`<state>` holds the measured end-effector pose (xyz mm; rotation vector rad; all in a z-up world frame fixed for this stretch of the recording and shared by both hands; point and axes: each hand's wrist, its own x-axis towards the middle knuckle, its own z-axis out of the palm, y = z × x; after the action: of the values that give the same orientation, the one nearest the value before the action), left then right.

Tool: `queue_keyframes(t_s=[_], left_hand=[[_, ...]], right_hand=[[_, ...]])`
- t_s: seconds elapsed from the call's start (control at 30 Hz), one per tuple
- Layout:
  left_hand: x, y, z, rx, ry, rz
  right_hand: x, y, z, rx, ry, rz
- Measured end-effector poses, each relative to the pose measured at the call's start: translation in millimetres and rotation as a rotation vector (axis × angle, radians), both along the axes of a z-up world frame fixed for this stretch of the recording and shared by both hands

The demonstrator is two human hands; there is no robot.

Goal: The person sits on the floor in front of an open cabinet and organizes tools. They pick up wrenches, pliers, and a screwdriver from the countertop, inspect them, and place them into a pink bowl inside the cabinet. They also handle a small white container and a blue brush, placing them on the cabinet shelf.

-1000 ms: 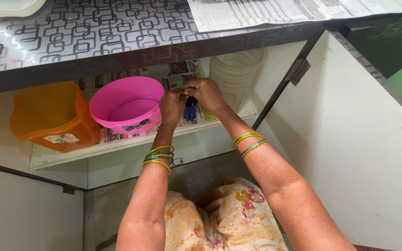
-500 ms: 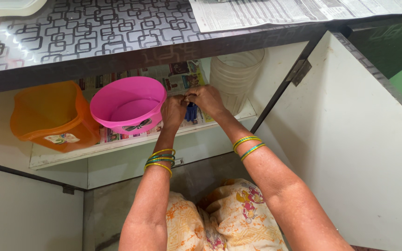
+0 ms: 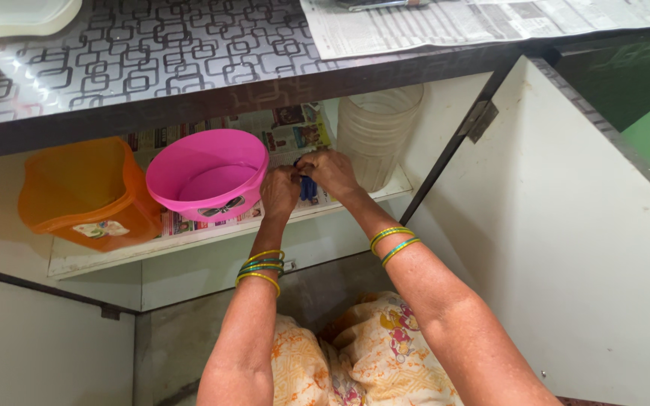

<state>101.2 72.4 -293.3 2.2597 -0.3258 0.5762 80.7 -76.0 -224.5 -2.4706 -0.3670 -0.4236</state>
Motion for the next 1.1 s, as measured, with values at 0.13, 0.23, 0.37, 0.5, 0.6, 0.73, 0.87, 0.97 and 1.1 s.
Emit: queue_keyframes(t_s=[0.13,0.23,0.37,0.5,0.6,0.73,0.87,0.97,1.1], left_hand=[[-9,1,5,-0.006,0.048,-0.012],[-18,0,9,-0.008,0.093,0.003],[-33,-2,13,-0.012,0.161,0.005],[-59,-7,19,-0.202,0.167,0.014],[-85,-15,26,-0.538,0.232,-0.09],[-129,-27,38,-0.893,0.327,-0.192],[-166,-38,54,-1.132,0.367,-0.261],[-192,-45,66,-1.256,0.379,-0.281],[-233,-53,83,-1.38,0.425,-0.297]], right_hand=[[-8,-2,-1,0.003,0.02,-0.016],[-18,-4,-2,0.042,0.056,-0.021],[-36,-6,-6,0.214,0.12,-0.017],[-61,-10,-6,0.547,0.172,0.064],[-87,-10,0,0.916,0.228,0.124],[-130,-12,15,1.098,0.328,0.06],[-172,-9,33,1.278,0.349,0.03],[-200,-7,42,1.425,0.326,0.071],[-236,-3,45,1.659,0.273,0.168]])
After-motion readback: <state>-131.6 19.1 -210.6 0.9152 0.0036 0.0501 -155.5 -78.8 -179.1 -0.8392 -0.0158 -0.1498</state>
